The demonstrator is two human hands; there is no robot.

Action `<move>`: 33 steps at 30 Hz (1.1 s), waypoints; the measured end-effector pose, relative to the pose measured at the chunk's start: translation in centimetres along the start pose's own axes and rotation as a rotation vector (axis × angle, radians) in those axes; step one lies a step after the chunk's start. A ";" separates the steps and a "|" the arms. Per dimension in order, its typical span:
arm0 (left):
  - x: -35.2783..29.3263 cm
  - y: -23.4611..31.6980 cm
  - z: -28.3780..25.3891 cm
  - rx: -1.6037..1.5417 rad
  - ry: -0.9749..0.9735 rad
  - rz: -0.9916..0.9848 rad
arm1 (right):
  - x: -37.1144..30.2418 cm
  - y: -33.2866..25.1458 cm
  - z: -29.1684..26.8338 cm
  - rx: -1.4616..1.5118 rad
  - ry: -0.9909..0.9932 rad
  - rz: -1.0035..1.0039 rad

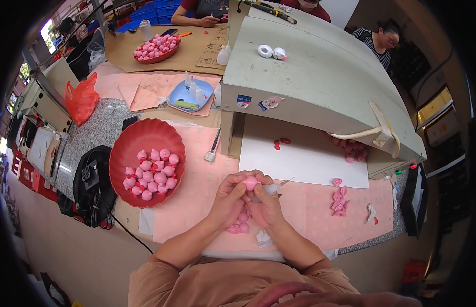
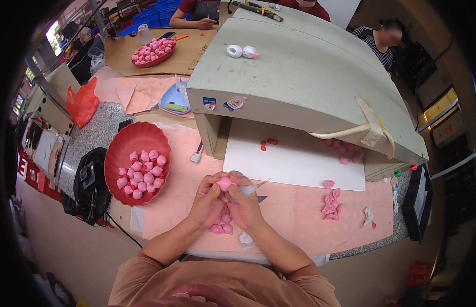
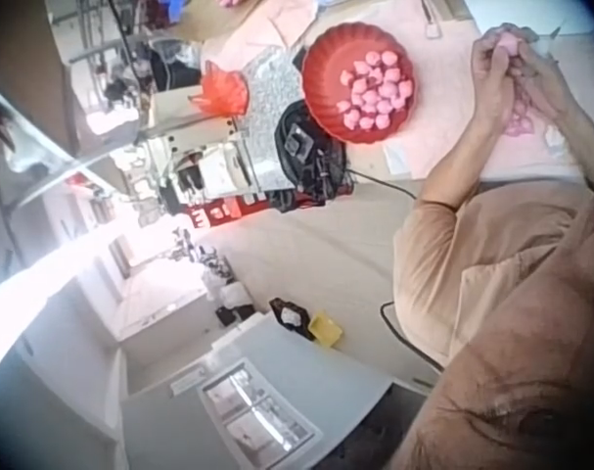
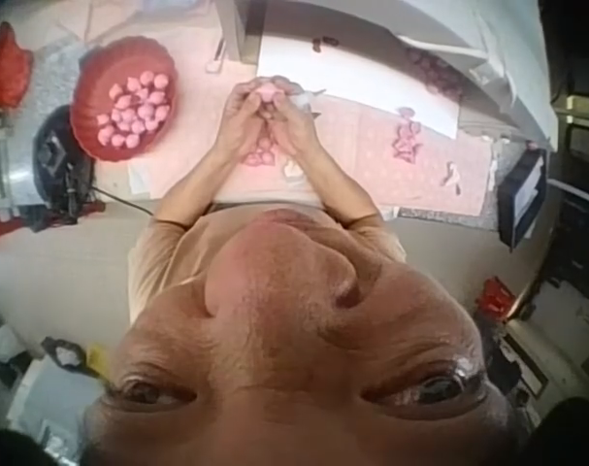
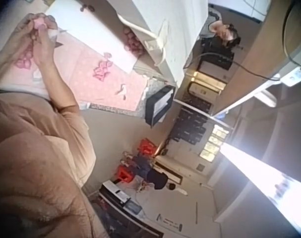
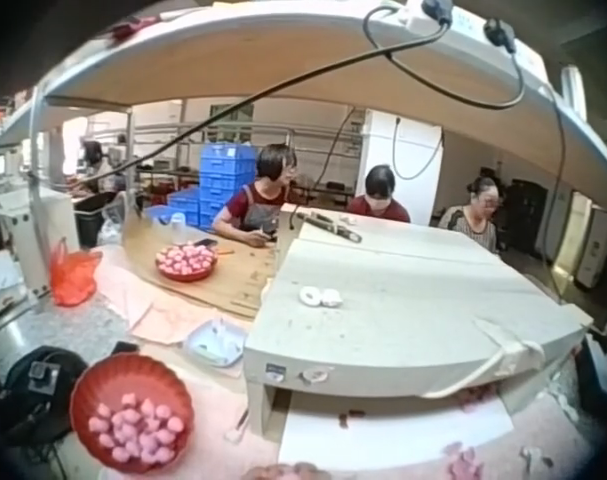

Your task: Applying glue and attaching small red heart shapes to pink round objects to assemble toy pig faces.

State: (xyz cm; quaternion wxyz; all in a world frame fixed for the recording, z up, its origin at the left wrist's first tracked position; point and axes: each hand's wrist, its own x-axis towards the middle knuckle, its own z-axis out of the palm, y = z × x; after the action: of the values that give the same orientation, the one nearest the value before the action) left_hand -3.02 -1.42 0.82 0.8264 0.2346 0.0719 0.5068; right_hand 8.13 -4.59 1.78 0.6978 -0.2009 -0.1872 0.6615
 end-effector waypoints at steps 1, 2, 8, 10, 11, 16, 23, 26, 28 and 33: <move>-0.1 0.0 -0.1 -0.004 -0.013 0.003 | -0.1 0.0 0.1 -0.003 0.008 -0.012; -0.3 -0.1 -0.1 -0.009 -0.025 0.004 | -0.4 0.0 0.2 -0.002 0.010 -0.010; -0.9 -0.3 -0.3 0.010 0.022 -0.008 | -0.6 0.1 0.5 -0.008 0.056 0.006; -0.2 -0.2 -1.0 0.080 0.086 -0.047 | 0.3 -0.1 -0.3 -0.062 -0.033 0.015; 0.1 0.0 -0.9 0.084 0.097 -0.038 | 0.5 0.1 -0.8 -0.075 -0.010 0.021; 2.0 0.6 -2.0 0.313 -0.009 0.153 | 1.6 -2.4 0.6 -0.987 -0.004 -0.265; 1.5 0.2 -1.7 0.250 0.028 0.087 | 1.4 -1.4 -1.1 -1.013 -0.035 -0.402; 1.2 0.4 -0.7 0.453 0.182 0.051 | 0.9 -1.3 -0.2 -0.573 0.164 -0.030; 1.4 0.5 -0.1 0.480 0.107 0.104 | 1.0 -1.2 -0.6 -0.491 0.142 -0.032; 1.6 1.2 -0.3 0.644 0.097 0.136 | 1.7 -1.5 -1.4 -0.568 0.093 -0.050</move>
State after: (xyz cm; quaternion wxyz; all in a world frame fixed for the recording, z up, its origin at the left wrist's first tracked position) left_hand -3.30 0.49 1.27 0.6698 0.4636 0.2520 0.5225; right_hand 10.26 -2.96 1.39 0.6374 -0.4138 -0.3377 0.5554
